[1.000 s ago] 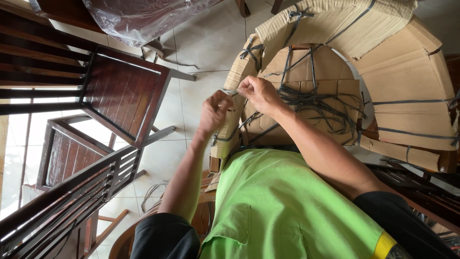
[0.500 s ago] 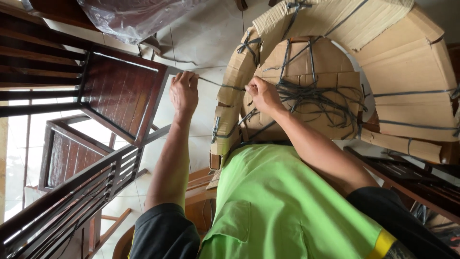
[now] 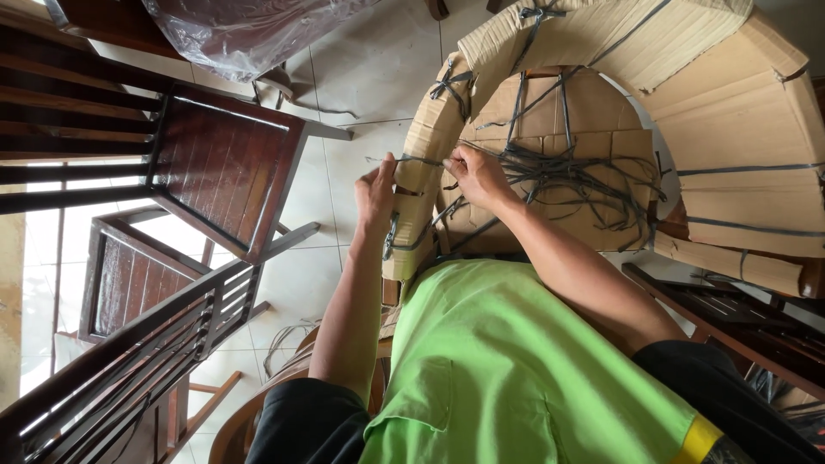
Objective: Wrapping a wooden chair backrest with protective cardboard and securing it with plastic ties using a small hook tool.
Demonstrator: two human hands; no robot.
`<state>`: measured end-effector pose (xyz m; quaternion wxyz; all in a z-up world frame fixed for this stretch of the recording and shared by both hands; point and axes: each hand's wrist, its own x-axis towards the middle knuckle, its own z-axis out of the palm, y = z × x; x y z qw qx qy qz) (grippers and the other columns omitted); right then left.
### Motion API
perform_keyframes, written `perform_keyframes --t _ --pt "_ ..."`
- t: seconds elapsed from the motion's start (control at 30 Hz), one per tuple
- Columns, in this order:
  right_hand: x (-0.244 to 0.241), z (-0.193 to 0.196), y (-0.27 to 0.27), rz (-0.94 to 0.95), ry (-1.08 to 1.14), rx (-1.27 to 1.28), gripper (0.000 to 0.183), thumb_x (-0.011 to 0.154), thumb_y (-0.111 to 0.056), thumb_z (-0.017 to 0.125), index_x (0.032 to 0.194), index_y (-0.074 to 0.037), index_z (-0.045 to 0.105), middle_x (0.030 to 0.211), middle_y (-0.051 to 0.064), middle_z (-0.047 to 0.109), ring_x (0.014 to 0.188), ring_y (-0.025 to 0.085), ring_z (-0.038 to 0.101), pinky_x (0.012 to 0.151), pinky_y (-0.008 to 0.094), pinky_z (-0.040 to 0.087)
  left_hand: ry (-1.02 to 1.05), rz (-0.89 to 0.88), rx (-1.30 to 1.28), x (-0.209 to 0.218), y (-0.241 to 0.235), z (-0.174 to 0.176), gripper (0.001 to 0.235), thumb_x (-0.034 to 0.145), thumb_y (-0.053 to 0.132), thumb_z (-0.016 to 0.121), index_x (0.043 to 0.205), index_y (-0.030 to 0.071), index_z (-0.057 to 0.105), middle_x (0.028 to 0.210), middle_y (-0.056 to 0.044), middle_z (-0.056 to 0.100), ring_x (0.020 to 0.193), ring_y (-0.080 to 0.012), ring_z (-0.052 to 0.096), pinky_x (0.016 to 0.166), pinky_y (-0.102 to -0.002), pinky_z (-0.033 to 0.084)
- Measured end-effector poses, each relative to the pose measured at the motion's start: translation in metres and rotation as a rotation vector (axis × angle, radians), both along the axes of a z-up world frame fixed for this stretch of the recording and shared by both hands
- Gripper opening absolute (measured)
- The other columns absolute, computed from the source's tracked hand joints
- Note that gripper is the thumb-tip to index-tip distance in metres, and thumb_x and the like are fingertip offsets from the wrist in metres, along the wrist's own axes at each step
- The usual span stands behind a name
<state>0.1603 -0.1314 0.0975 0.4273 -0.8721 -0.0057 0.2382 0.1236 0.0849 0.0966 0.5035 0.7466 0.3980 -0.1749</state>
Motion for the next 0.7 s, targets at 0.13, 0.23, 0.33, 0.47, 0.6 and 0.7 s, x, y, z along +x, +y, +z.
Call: perform_keyframes --t 0.13,0.23,0.33,0.47,0.6,0.7 --pt "-0.001 0.008 -0.002 0.005 0.014 -0.005 0.02 0.1 -0.033 0.064 0.101 -0.015 0.072 0.085 0.017 0.072 0.095 0.043 0.071 0.082 0.052 0.054 -0.362 0.117 -0.117 0.016 -0.02 0.038 0.023 0.096 0.037 0.074 0.101 0.017 0.083 0.093 -0.006 0.079 0.092 -0.0135 0.068 0.084 -0.03 0.052" --pt "-0.003 0.022 0.002 -0.019 0.019 -0.003 0.018 0.099 -0.033 0.065 0.099 -0.016 0.072 0.083 0.015 0.072 0.095 0.042 0.071 0.082 0.052 0.054 -0.649 -0.049 -0.214 0.016 -0.026 0.066 0.02 0.103 0.027 0.067 0.102 0.01 0.077 0.096 -0.008 0.079 0.095 -0.0135 0.07 0.091 -0.031 0.051" --pt "-0.007 0.035 0.003 -0.037 0.029 0.017 0.015 0.099 -0.027 0.061 0.097 -0.015 0.07 0.084 0.017 0.071 0.093 0.042 0.071 0.081 0.051 0.054 -0.728 -0.134 -0.285 0.016 -0.026 0.055 0.017 0.104 0.021 0.065 0.097 0.009 0.074 0.086 -0.007 0.076 0.088 -0.0112 0.068 0.09 -0.029 0.051" --pt "-0.011 0.024 0.007 -0.007 0.082 -0.012 0.018 0.1 -0.032 0.062 0.099 -0.016 0.072 0.089 0.015 0.073 0.097 0.04 0.071 0.082 0.05 0.055 -0.662 -0.34 -0.267 0.031 -0.012 0.053 0.017 0.104 0.015 0.061 0.094 0.01 0.073 0.076 -0.005 0.074 0.076 -0.0142 0.068 0.082 -0.03 0.053" --pt "-0.007 0.028 -0.009 0.06 0.077 -0.114 0.021 0.102 -0.026 0.058 0.1 -0.013 0.074 0.09 0.015 0.074 0.096 0.042 0.072 0.083 0.051 0.056 -0.557 -0.675 0.062 0.044 -0.005 0.03 0.009 0.099 0.02 0.064 0.096 0.019 0.073 0.072 -0.001 0.075 0.074 -0.0197 0.076 0.074 -0.035 0.057" --pt "-0.008 0.044 -0.036 0.093 0.1 -0.134 0.023 0.098 -0.029 0.06 0.097 -0.012 0.075 0.092 0.018 0.075 0.099 0.045 0.07 0.085 0.055 0.055 -0.522 -0.737 0.186 0.042 -0.011 0.021 0.008 0.096 0.02 0.067 0.098 0.022 0.075 0.074 -0.002 0.075 0.077 -0.0254 0.076 0.074 -0.04 0.058"
